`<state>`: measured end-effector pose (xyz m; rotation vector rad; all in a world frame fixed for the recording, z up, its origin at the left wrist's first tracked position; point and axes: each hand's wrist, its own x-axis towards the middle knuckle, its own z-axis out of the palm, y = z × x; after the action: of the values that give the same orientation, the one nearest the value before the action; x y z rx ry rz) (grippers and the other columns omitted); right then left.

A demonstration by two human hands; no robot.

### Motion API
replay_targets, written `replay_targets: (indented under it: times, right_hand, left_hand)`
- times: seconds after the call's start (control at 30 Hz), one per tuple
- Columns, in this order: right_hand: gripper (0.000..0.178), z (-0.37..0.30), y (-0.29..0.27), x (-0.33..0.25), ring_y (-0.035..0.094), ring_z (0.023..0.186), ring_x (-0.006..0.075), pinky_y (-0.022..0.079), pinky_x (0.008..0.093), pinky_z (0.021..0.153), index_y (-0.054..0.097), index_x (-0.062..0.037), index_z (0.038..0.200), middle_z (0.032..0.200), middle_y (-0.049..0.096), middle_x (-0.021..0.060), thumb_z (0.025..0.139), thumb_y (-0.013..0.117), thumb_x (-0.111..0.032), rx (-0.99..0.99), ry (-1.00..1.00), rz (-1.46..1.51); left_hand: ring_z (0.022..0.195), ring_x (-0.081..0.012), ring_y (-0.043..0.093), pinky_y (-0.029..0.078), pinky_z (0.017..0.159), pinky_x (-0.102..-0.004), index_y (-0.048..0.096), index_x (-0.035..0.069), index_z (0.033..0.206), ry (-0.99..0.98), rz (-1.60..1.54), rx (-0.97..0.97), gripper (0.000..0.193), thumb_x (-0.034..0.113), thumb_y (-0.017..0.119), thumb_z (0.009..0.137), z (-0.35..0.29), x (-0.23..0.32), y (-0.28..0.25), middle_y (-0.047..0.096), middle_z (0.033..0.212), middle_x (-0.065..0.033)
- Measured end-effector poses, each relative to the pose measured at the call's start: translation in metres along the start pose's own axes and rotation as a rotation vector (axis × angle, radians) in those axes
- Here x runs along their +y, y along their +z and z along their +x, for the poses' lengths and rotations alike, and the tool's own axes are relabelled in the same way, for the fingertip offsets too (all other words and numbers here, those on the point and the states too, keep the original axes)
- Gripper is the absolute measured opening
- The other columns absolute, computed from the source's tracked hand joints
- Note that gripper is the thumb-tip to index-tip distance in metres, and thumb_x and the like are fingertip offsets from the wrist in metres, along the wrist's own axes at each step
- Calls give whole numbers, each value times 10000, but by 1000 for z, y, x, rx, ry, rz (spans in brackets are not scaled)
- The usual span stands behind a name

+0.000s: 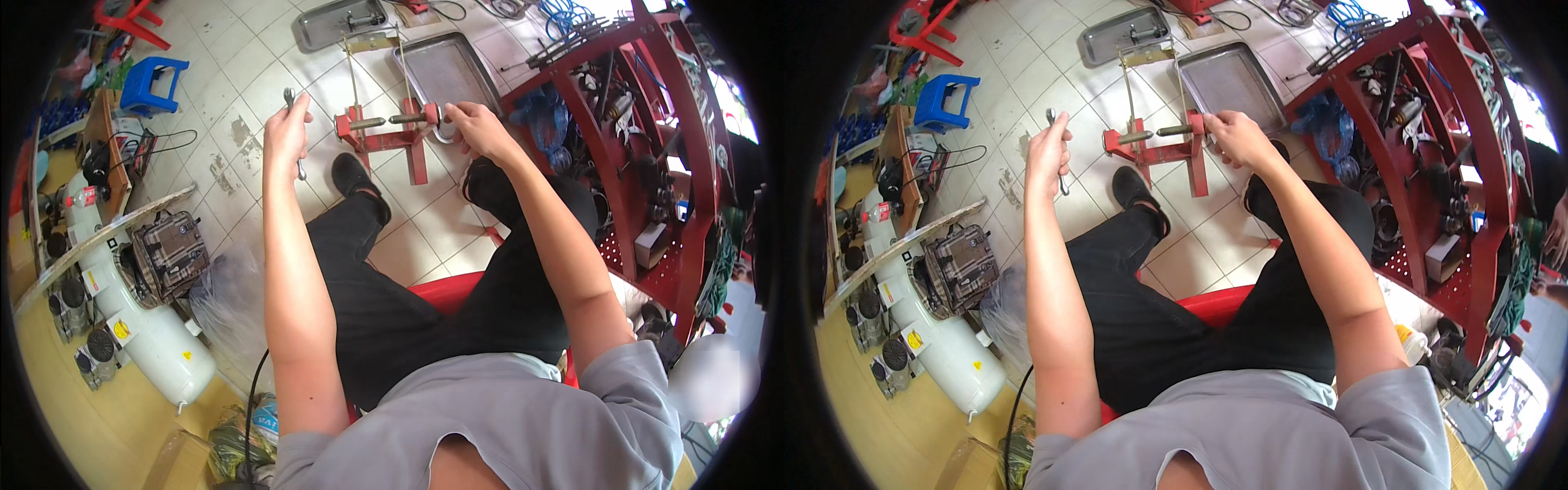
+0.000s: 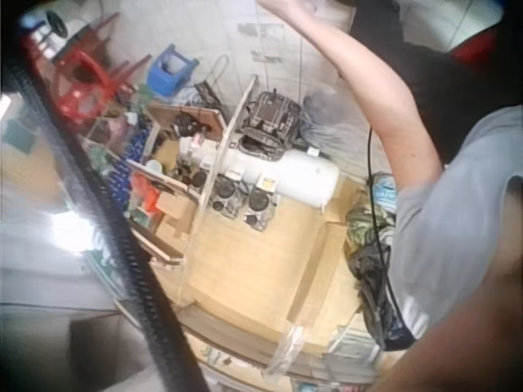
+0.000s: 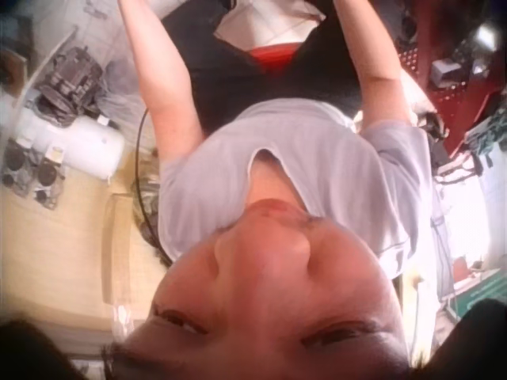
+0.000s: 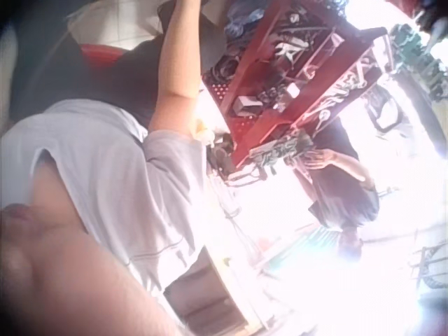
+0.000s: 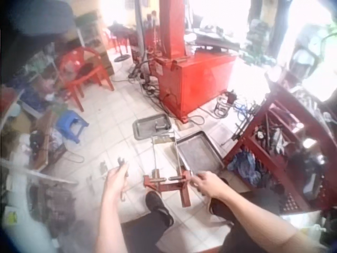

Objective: The person assembles a mechanical component, likely a brake caliper, by hand while seated. They insert a metal rod and tighten bolts, then place the assembly into a red bench vise and use a wrench to tighten the bolts further.

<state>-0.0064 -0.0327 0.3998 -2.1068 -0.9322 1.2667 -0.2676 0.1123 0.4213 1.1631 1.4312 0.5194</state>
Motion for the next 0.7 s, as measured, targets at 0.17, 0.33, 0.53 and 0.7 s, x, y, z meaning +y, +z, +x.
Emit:
replay_targets:
  times: [0.17, 0.33, 0.53, 0.7]
  right_hand:
    - [749, 47, 12, 39, 656, 636, 300, 533, 398, 466, 445, 18, 1259, 916, 616, 227, 909, 293, -626, -141, 239, 119]
    - [628, 62, 28, 27, 648, 682, 278, 544, 383, 505, 456, 12, 1171, 898, 597, 203, 945, 298, -551, -275, 266, 190]
    - [562, 73, 27, 32, 599, 609, 179, 514, 321, 477, 442, -55, 1171, 844, 564, 112, 951, 303, -552, -286, 259, 243]
    - [438, 87, 26, 38, 575, 580, 134, 471, 273, 450, 480, -91, 1104, 787, 572, 32, 995, 256, -451, -256, 113, 136]
  left_hand:
    - [502, -138, 467, 372, 482, -304, 668, 28, 835, -15, 305, 76, 426, 439, 562, 864, 31, -45, 7, 493, 569, -30]
    - [557, -142, 502, 389, 528, -303, 661, 30, 929, -13, 498, 57, 394, 398, 522, 905, 64, -100, 18, 600, 708, -72]
    - [402, -59, 332, 259, 340, -244, 589, 85, 1125, -286, 175, -63, 406, 425, 480, 931, 57, -95, 27, 486, 645, 10]
    - [401, -37, 296, 216, 337, -217, 561, 68, 1114, -265, 129, -151, 431, 449, 502, 921, 55, -87, 27, 470, 712, 19]
